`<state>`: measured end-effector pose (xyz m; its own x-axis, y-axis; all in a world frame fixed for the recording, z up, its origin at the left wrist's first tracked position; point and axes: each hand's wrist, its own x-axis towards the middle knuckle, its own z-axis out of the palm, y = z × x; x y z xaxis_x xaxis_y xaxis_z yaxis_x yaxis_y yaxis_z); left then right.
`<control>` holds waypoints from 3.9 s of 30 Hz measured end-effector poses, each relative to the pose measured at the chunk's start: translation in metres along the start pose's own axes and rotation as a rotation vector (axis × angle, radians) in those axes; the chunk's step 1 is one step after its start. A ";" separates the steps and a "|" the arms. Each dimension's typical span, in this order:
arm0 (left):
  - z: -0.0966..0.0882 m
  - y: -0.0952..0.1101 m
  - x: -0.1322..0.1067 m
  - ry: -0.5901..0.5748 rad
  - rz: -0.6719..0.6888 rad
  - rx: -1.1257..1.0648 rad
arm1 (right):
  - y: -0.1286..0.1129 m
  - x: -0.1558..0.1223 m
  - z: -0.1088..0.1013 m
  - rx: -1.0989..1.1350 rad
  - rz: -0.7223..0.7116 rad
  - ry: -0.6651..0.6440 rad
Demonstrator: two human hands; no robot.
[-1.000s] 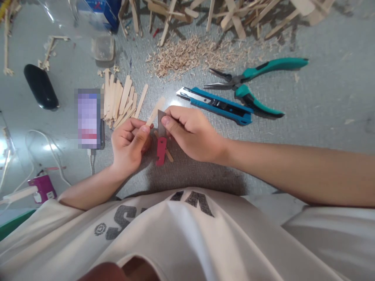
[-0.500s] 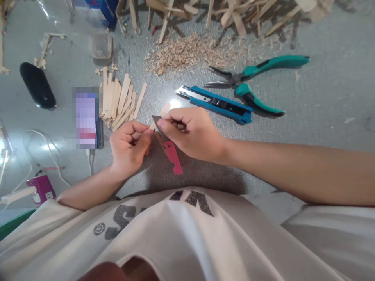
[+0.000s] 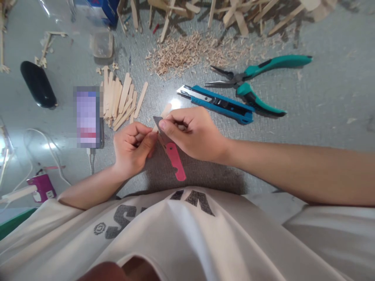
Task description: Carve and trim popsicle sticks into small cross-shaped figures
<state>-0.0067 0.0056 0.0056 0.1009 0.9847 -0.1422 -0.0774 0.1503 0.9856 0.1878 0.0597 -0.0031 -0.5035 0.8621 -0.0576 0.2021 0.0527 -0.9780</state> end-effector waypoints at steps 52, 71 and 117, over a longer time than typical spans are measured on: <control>0.000 0.002 0.000 0.013 -0.021 0.049 | 0.000 -0.001 0.000 -0.053 0.027 0.041; -0.003 -0.004 0.001 0.160 0.030 0.071 | -0.001 0.000 -0.001 0.140 0.001 -0.027; -0.012 -0.030 0.010 0.389 0.285 0.013 | 0.009 0.003 -0.005 -0.670 -0.086 0.085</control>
<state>-0.0152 0.0122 -0.0270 -0.3011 0.9469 0.1124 -0.0356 -0.1290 0.9910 0.1923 0.0654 -0.0111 -0.4786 0.8761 0.0577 0.6549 0.3999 -0.6412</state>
